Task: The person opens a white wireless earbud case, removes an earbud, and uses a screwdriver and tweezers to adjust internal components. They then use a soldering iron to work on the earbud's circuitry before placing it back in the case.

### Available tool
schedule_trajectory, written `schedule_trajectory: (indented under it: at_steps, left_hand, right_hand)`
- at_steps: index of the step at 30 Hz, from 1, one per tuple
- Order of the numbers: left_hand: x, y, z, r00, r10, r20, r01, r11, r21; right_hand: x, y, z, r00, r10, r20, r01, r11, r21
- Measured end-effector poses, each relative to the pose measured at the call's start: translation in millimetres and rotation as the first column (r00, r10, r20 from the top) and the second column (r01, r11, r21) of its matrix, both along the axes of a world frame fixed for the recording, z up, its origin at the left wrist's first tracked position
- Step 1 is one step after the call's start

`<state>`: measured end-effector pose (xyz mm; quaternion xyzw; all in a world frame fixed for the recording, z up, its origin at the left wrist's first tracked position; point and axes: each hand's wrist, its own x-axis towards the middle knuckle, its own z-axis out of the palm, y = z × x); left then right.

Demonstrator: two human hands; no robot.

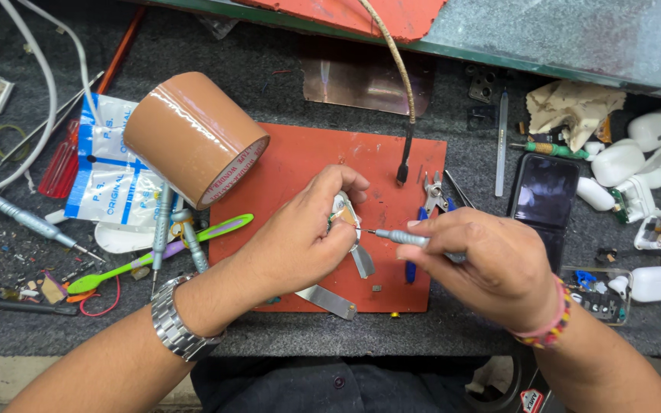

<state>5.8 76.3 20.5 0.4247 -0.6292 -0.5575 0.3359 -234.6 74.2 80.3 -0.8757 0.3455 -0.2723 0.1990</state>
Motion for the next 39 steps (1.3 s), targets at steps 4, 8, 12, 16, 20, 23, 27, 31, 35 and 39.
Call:
schedule_trajectory:
  at_steps: [4,8,12,16,20,23,27,31,35,39]
  left_hand:
    - [0,0,0,1.000,-0.012,0.013,0.012,1.000,0.022]
    - [1,1,-1,1.000,0.015,-0.013,-0.015,0.999,-0.033]
    - [3,2,-1,1.000,-0.004,0.028,0.004,1.000,-0.013]
    - [2,1,0,1.000,0.010,0.024,-0.010,1.000,-0.008]
    - [2,0,0,1.000,-0.005,0.023,0.004,1.000,0.024]
    - [1,0,1,1.000,0.003,0.027,-0.002,0.999,-0.051]
    - [2,2,2,1.000,0.000,0.024,-0.001,1.000,0.026]
    - [3,0,2,1.000,-0.009,0.016,0.010,1.000,-0.003]
    - [3,-1,2,0.999,-0.007,0.034,0.007,1.000,0.021]
    - [3,-1,2,1.000,-0.019,0.021,0.019,1.000,0.007]
  right_hand:
    - [-2,0,-5,1.000,-0.007,0.000,0.007,0.998,-0.058]
    - [-1,0,-3,0.997,0.057,0.054,-0.059,0.997,0.043]
    - [4,0,1,1.000,0.008,-0.016,-0.009,0.998,-0.066]
    - [8,-2,5,0.998,0.058,0.008,-0.058,0.998,-0.010]
    - [10,-2,6,1.000,-0.007,-0.013,0.006,0.996,-0.086]
    - [11,-1,7,0.990,0.080,0.112,-0.078,0.997,-0.023]
    - [13,0,8,0.999,0.037,-0.019,-0.038,0.997,-0.060]
    - [14,-3,9,0.993,0.103,0.059,-0.101,0.994,-0.037]
    - [14,-2,11,0.996,0.082,-0.027,-0.084,0.995,-0.046]
    - [15,-1,12,0.998,0.054,0.029,-0.052,0.998,-0.036]
